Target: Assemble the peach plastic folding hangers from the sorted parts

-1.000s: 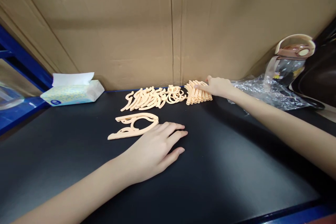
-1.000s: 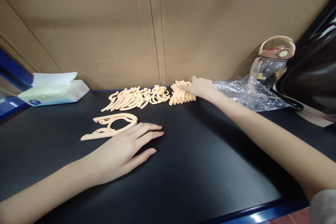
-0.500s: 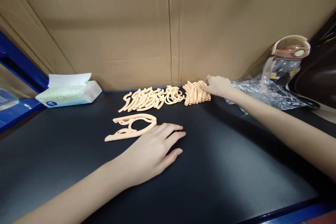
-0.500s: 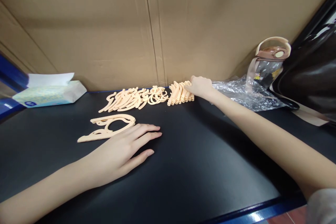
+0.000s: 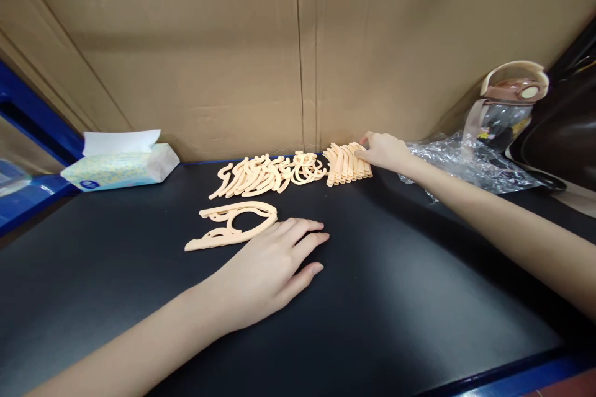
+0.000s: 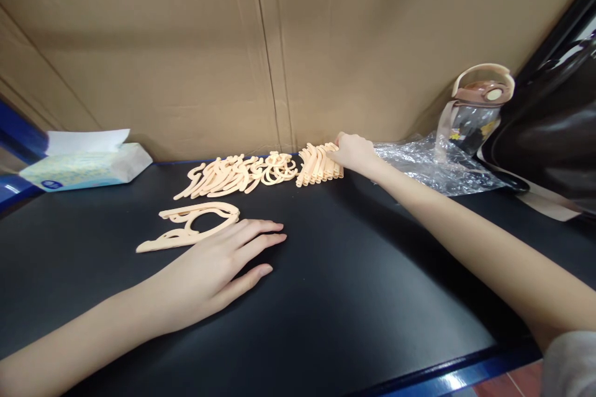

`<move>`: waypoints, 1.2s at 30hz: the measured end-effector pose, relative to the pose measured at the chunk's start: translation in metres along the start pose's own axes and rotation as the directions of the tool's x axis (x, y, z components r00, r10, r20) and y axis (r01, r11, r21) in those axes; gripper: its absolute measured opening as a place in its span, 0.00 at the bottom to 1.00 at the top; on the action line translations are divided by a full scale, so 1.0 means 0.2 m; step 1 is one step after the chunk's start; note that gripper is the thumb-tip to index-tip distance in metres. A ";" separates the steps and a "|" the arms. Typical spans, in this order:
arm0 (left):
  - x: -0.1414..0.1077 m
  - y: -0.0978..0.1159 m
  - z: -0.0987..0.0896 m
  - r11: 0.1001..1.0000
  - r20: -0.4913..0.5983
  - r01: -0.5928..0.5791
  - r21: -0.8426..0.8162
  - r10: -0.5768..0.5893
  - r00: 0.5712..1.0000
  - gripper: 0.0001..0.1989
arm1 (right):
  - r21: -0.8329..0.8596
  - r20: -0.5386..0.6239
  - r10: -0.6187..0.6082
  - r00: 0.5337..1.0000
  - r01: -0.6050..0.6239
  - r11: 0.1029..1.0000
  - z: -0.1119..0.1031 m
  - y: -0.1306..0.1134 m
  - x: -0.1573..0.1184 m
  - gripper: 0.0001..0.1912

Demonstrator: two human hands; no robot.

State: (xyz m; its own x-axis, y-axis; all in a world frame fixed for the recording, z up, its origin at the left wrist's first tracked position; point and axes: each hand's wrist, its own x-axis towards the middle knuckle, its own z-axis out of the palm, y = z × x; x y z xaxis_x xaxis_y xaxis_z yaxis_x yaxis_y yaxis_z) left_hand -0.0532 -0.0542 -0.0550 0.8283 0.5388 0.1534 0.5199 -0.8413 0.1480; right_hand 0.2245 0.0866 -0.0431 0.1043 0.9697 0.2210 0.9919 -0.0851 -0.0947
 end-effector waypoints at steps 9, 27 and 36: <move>-0.01 0.00 0.00 1.000 -0.027 -0.013 0.001 0.013 1.000 0.17 | 0.157 -0.082 -0.128 0.988 0.140 0.978 -0.16 -0.03 -0.04 0.23; -0.01 0.00 -0.03 0.997 -0.113 -0.073 0.027 0.075 0.991 0.13 | 0.058 -0.041 -0.717 0.696 0.718 0.694 -0.15 -0.18 -0.58 0.07; 0.00 0.00 -0.03 0.999 -0.221 0.021 0.043 -0.011 0.975 0.14 | 0.200 0.010 -0.805 0.593 0.788 0.583 -0.13 -0.26 -0.69 0.05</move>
State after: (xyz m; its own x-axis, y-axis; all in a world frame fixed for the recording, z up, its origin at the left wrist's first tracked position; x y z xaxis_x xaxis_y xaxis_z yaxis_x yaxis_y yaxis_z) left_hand -0.0550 -0.0548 -0.0483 0.7561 0.5440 0.3639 0.5455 -0.8310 0.1088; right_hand 0.1614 -0.0491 -0.0429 -0.7374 0.6458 0.1980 0.6455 0.7601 -0.0749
